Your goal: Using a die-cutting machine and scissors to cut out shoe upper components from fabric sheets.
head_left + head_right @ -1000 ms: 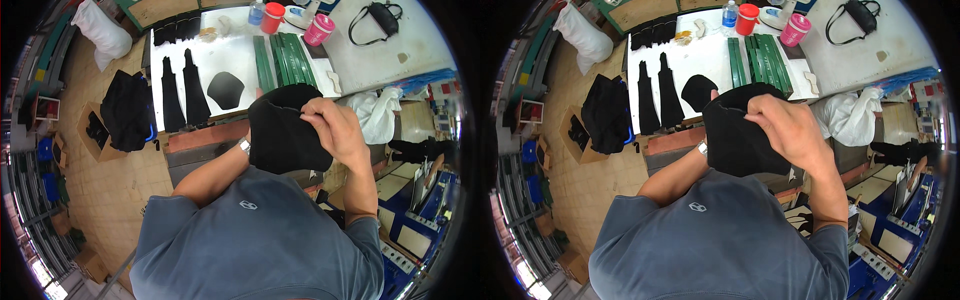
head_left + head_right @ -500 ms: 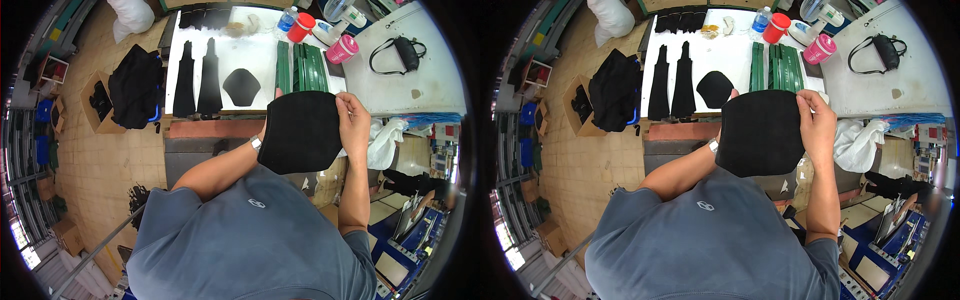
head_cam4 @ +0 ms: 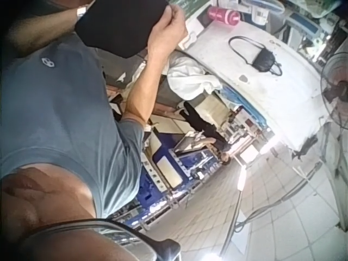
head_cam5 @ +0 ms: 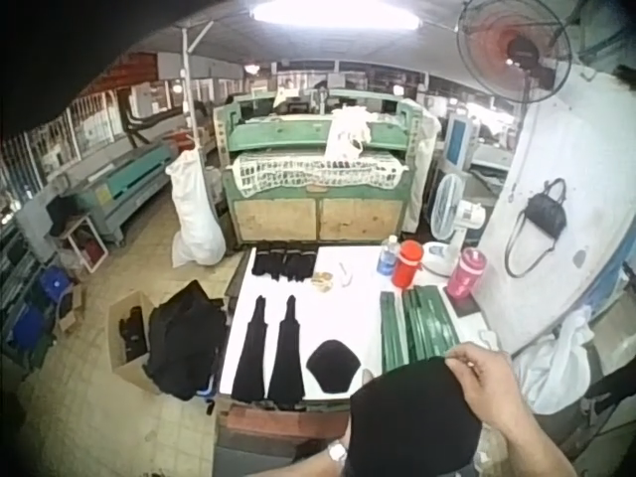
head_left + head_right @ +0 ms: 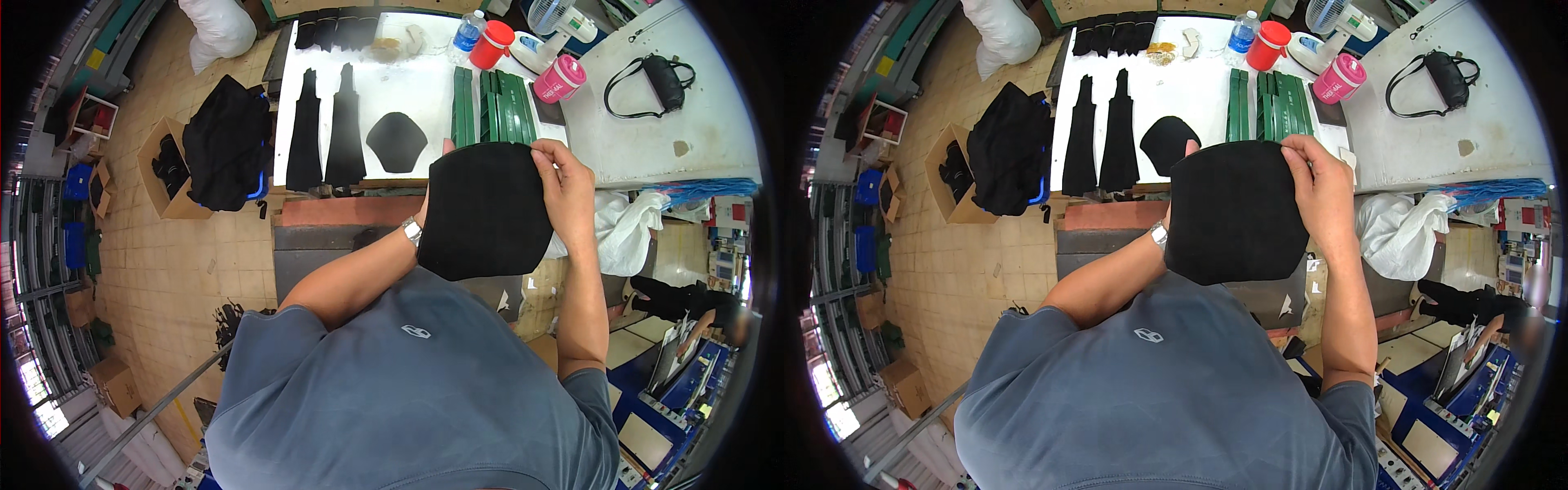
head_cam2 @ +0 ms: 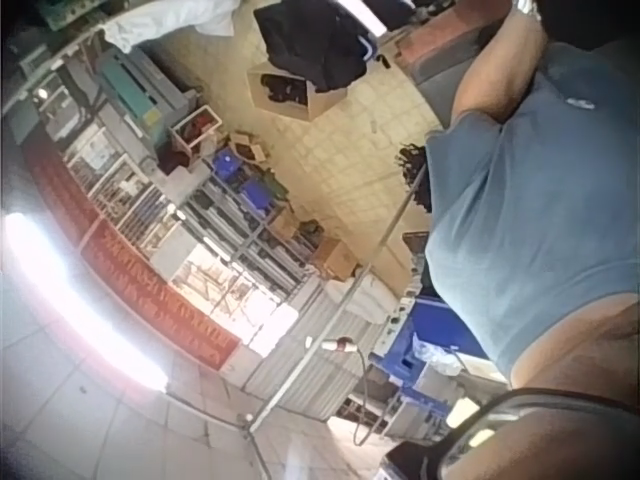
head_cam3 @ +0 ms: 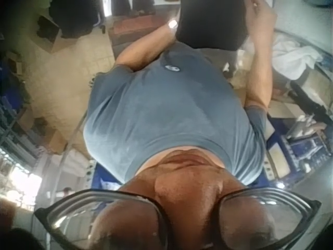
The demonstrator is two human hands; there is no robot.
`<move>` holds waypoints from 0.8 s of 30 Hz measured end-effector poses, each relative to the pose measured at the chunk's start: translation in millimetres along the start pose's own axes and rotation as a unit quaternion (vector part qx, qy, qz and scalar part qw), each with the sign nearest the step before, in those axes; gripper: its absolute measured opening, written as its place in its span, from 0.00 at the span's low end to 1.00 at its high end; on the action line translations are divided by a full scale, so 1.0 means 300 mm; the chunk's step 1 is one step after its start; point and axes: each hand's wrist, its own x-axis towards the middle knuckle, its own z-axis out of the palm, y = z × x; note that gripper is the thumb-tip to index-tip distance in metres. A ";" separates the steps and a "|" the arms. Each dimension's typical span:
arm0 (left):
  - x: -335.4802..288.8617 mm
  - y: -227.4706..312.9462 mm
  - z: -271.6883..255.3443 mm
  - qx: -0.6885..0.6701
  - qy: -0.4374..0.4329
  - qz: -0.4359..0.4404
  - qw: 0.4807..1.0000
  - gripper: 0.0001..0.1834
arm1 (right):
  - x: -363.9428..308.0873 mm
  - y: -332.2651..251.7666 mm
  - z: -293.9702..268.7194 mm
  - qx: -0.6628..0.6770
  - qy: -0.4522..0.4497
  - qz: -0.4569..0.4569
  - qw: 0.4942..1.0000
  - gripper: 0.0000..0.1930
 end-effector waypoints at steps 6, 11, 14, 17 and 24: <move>-0.030 -0.025 -0.001 -0.013 -0.013 -0.012 1.000 0.51 | -0.024 0.035 -0.002 -0.023 0.039 -0.054 0.998 0.11; -0.072 -0.075 0.034 0.006 0.025 0.001 1.000 0.54 | -0.107 0.193 -0.005 0.111 0.047 0.075 0.990 0.15; -0.084 -0.091 0.001 -0.002 0.022 0.015 1.000 0.55 | -0.151 0.264 -0.001 0.360 -0.056 0.184 0.913 0.12; -0.085 -0.105 -0.086 -0.007 0.018 0.034 0.999 0.53 | -0.169 0.258 0.006 0.378 -0.124 0.248 0.883 0.10; -0.196 -0.097 -0.130 0.004 -0.001 0.081 0.997 0.53 | -0.139 0.310 0.145 0.289 -0.066 0.123 0.947 0.08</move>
